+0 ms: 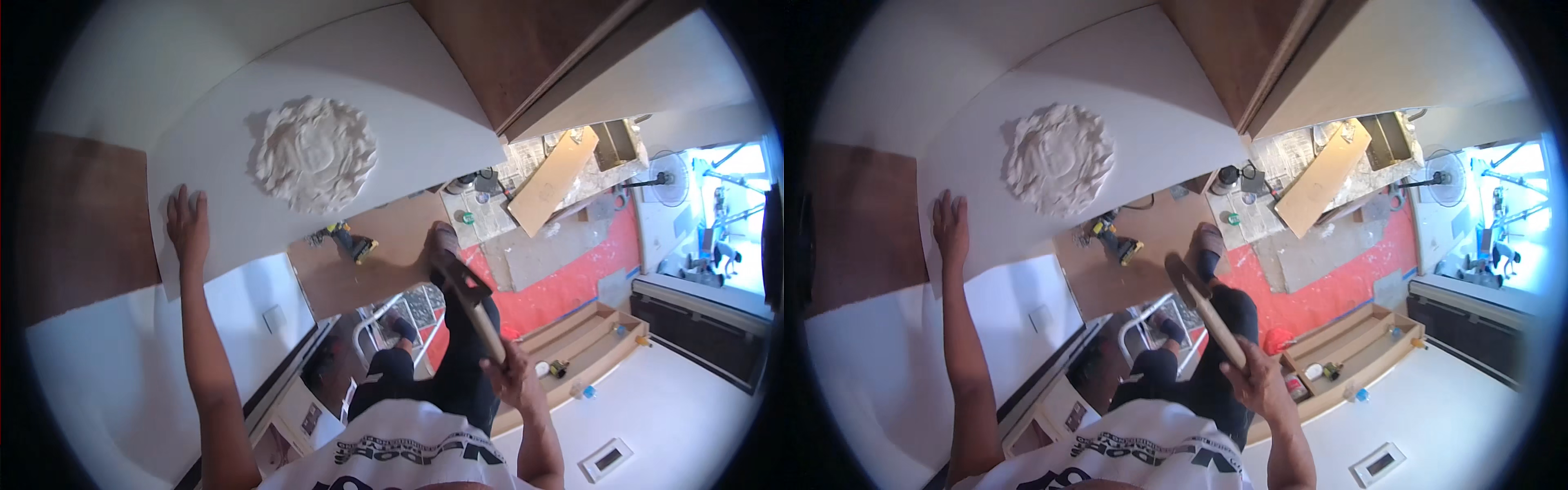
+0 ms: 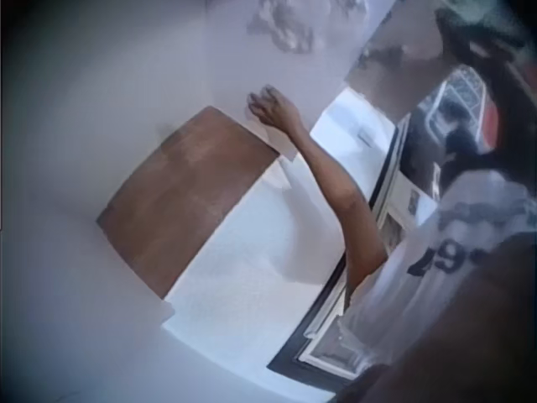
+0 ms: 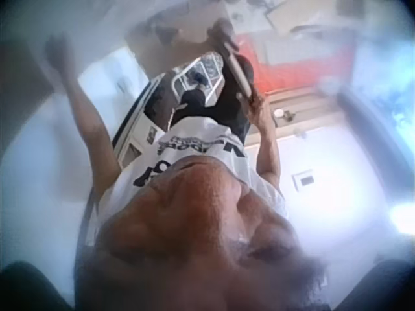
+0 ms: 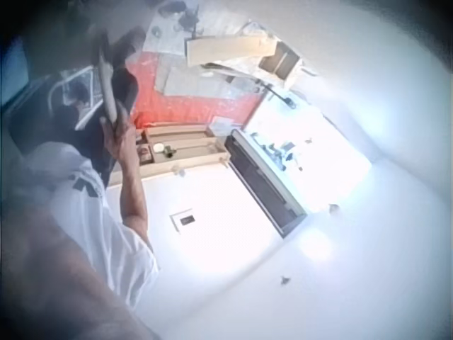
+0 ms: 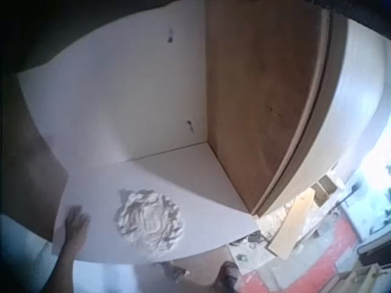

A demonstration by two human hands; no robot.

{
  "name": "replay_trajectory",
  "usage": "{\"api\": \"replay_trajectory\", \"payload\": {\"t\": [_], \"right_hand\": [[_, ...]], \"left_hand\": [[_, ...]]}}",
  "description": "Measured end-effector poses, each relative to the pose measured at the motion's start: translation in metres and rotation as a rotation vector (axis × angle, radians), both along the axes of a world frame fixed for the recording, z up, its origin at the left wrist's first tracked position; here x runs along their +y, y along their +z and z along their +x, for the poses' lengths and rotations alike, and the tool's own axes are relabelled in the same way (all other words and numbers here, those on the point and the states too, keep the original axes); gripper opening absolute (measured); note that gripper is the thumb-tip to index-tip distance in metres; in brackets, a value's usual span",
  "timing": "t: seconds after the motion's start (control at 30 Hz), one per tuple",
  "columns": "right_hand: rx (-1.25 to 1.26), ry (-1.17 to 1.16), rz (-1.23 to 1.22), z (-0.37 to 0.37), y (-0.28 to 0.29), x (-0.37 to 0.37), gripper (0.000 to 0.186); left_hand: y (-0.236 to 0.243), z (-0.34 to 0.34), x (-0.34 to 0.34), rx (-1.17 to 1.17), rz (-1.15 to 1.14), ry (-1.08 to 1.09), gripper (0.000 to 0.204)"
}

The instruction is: The person positions a white cabinet panel into an overhead opening, hammers it into place, and then uses a utility knife to trim excess material along the edges. The person works on a stepladder in a room under renovation.

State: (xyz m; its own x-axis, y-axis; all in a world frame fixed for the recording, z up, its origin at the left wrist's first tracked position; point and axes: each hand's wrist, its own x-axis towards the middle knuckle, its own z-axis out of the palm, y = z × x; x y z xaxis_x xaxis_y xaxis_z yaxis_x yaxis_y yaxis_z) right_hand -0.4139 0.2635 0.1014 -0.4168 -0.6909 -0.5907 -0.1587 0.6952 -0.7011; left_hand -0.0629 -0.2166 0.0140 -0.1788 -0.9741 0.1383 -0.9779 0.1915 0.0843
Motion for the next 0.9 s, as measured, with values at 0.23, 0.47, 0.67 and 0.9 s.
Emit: {"api": "replay_trajectory", "payload": {"t": [0.23, 0.47, 0.67, 0.9], "right_hand": [[0.700, 0.015, -0.356, -0.026, 0.028, -0.106, 0.029], [0.832, 0.030, -0.231, -0.070, 0.015, -0.141, 0.024], [0.788, -0.007, -0.249, -0.069, -0.007, -0.142, 0.024], [0.779, -0.059, -0.200, -0.058, -0.016, -0.132, 0.025]], "left_hand": [[-0.003, -0.014, 0.007, 0.003, -0.016, 0.048, 0.074], [0.011, -0.015, 0.012, 0.045, -0.017, 0.081, 0.073], [0.004, -0.013, 0.011, 0.020, -0.046, 0.087, 0.072], [0.008, -0.015, 0.010, -0.010, -0.056, 0.082, 0.071]]}}
